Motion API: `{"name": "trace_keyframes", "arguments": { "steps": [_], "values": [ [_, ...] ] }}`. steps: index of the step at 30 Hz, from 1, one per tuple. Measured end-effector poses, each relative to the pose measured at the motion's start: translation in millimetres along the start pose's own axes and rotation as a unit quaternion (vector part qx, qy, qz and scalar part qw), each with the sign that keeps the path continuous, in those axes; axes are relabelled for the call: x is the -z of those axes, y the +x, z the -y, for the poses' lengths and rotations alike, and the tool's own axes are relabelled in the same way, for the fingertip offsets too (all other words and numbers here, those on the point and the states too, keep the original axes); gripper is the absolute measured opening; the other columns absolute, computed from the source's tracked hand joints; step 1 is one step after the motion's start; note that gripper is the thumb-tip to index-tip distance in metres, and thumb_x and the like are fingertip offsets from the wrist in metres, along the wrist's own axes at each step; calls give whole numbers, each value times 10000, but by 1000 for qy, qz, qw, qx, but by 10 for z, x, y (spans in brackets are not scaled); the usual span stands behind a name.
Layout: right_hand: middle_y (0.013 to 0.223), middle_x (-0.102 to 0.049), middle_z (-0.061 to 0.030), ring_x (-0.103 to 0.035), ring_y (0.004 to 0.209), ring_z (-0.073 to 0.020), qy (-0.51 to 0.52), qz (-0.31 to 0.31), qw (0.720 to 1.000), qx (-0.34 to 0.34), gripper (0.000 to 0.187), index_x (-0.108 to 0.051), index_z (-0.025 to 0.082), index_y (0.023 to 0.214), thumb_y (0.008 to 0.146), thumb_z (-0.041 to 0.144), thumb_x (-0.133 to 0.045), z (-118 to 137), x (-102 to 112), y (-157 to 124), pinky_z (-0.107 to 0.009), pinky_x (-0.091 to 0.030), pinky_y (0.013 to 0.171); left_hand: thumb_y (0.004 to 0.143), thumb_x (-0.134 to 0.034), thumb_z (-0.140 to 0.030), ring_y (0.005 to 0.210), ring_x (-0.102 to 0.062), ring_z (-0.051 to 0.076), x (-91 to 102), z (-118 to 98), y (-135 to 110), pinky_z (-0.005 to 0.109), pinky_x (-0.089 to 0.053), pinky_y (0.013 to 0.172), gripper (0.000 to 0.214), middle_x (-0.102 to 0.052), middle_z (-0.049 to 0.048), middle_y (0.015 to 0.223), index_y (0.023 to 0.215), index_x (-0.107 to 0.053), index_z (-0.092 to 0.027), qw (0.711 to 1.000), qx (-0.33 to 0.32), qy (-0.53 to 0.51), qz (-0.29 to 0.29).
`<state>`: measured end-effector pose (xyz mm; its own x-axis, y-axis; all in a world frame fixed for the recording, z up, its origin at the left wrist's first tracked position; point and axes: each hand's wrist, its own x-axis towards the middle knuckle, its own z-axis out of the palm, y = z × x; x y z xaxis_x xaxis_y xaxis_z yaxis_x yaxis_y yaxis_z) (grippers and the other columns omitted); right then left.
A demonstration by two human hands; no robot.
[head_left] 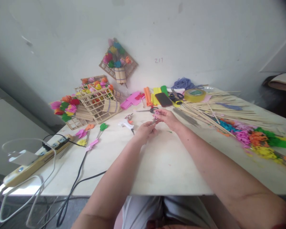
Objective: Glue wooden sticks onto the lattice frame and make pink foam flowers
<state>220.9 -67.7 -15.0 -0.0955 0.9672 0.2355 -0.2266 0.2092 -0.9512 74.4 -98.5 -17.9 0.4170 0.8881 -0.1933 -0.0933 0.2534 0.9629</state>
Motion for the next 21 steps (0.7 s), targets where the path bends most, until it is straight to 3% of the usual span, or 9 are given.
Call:
{"name": "trace_keyframes", "arguments": {
  "steps": [4,9,17,21],
  "values": [
    [768,-644,-17,-615,637,-140,2,1,1000,-2,370,-595,175,894,579,313,-730,-28,21,13,-292,-544,547,802,-517,-324,298,-222,12,24,-43,-5,158,-76,327,252,-460,-48,508,980,-539,-147,998,28,-45,44],
    [805,-651,-20,-625,679,-137,5,8,1000,3,357,-598,183,923,611,311,-715,-77,52,37,-281,-541,592,854,-413,-396,295,-187,8,1,-84,9,159,-69,321,322,-427,-46,484,917,-563,-118,992,88,-87,18],
    [917,-661,-53,-645,722,-153,24,34,999,10,351,-603,185,971,651,298,-695,-83,63,26,-314,-537,660,863,-390,-244,289,-198,4,-19,-62,4,154,-75,322,185,-477,-38,518,877,-536,-133,991,88,-102,-6],
    [939,-663,-58,-656,744,-172,44,48,998,10,349,-608,191,976,655,297,-691,-68,70,23,-336,-535,684,847,-422,-258,294,-196,8,-6,-31,10,160,-76,330,182,-490,-36,514,907,-546,-139,992,73,-98,-15]
  ]
}}
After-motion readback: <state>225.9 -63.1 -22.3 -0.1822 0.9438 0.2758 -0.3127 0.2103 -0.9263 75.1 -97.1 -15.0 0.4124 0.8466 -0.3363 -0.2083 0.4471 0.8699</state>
